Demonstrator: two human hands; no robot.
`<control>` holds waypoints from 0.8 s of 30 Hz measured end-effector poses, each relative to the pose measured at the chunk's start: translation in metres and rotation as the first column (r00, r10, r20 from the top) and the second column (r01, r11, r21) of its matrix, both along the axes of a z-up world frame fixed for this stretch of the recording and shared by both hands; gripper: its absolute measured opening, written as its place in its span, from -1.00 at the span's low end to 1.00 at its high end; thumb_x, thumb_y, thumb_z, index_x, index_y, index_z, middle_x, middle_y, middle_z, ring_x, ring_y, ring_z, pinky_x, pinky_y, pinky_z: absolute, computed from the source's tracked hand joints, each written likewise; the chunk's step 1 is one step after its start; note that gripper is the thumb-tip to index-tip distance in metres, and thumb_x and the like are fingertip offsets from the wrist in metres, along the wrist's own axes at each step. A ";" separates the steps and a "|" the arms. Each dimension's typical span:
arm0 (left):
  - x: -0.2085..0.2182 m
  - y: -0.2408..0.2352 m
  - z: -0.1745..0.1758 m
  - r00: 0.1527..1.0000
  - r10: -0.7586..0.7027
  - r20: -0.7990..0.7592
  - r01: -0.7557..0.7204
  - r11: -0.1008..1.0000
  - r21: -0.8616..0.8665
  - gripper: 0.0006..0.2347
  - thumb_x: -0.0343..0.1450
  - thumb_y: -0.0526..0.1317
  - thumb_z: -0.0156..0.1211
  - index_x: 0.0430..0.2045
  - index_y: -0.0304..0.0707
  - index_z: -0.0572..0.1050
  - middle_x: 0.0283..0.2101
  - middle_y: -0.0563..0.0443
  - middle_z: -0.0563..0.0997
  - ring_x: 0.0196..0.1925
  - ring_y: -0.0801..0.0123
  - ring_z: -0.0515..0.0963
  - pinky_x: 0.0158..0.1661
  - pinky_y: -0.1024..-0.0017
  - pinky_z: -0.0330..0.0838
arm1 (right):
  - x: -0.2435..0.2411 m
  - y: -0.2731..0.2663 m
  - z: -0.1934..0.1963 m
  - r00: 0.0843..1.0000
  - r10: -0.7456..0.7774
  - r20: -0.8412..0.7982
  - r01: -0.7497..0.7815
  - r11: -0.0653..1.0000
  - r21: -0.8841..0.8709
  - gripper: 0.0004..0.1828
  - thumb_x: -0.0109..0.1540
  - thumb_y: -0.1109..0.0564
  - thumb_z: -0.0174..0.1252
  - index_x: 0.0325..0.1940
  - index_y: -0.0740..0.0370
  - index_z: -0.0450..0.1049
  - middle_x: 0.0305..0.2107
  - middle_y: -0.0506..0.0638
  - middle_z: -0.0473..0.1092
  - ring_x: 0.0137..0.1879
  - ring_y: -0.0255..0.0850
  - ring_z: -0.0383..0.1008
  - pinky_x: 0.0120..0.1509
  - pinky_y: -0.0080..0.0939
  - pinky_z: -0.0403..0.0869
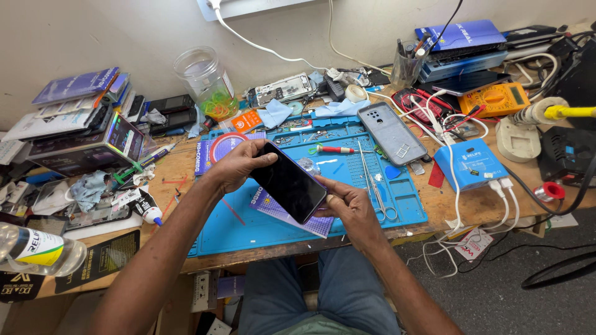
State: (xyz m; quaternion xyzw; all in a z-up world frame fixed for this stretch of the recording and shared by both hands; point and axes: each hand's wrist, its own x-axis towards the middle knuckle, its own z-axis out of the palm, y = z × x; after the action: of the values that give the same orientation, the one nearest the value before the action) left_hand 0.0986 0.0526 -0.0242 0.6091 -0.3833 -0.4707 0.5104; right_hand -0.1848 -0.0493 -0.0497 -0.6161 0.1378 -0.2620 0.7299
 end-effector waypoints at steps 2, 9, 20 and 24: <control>-0.001 0.001 -0.004 0.998 0.049 -0.048 -0.047 0.999 0.025 -0.74 0.40 -0.15 0.30 -0.12 -0.28 0.52 -0.23 0.10 0.66 -0.22 0.50 0.62 -0.13 0.39 0.52 | 0.001 0.005 0.002 0.998 0.056 0.028 -0.057 0.997 0.048 -0.38 0.23 0.39 -0.05 0.42 0.40 0.24 -0.04 0.26 0.55 -0.04 -0.17 0.65 0.03 -0.15 0.69; -0.003 0.002 -0.014 0.991 0.102 -0.082 -0.102 0.995 0.005 -0.75 0.41 -0.13 0.28 -0.13 -0.27 0.53 -0.26 0.08 0.69 -0.27 0.50 0.64 -0.17 0.43 0.54 | 0.005 0.012 0.010 0.994 0.095 0.051 -0.103 0.975 0.196 -0.07 0.13 0.48 -0.03 0.58 0.25 -0.12 0.03 0.33 0.48 0.00 0.06 0.65 0.03 -0.08 0.68; -0.021 0.010 -0.009 0.965 0.252 -0.074 -0.245 0.965 0.090 -0.68 0.42 -0.14 0.24 0.02 -0.20 0.43 -0.15 0.01 0.61 -0.19 0.40 0.60 -0.19 0.37 0.52 | 0.006 0.007 0.007 0.998 0.053 0.020 -0.056 0.985 0.165 -0.05 0.10 0.50 -0.04 0.57 0.25 -0.11 -0.02 0.32 0.50 -0.02 0.03 0.63 -0.01 -0.12 0.64; -0.035 0.026 0.008 0.978 0.189 0.088 -0.195 0.979 0.063 -0.52 0.37 -0.16 0.29 0.21 -0.12 0.35 0.12 0.10 0.42 0.01 0.50 0.51 -0.11 0.36 0.53 | 0.006 -0.015 0.008 0.996 0.085 0.023 -0.088 0.967 0.239 -0.06 0.08 0.51 -0.04 0.56 0.28 -0.04 -0.06 0.26 0.54 -0.04 -0.10 0.62 -0.02 -0.13 0.68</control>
State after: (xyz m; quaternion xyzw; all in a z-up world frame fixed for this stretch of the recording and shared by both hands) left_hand 0.0637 0.0788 -0.0163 0.6799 -0.3263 -0.4074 0.5151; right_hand -0.1788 -0.0643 -0.0413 -0.5272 0.1369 -0.2151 0.8106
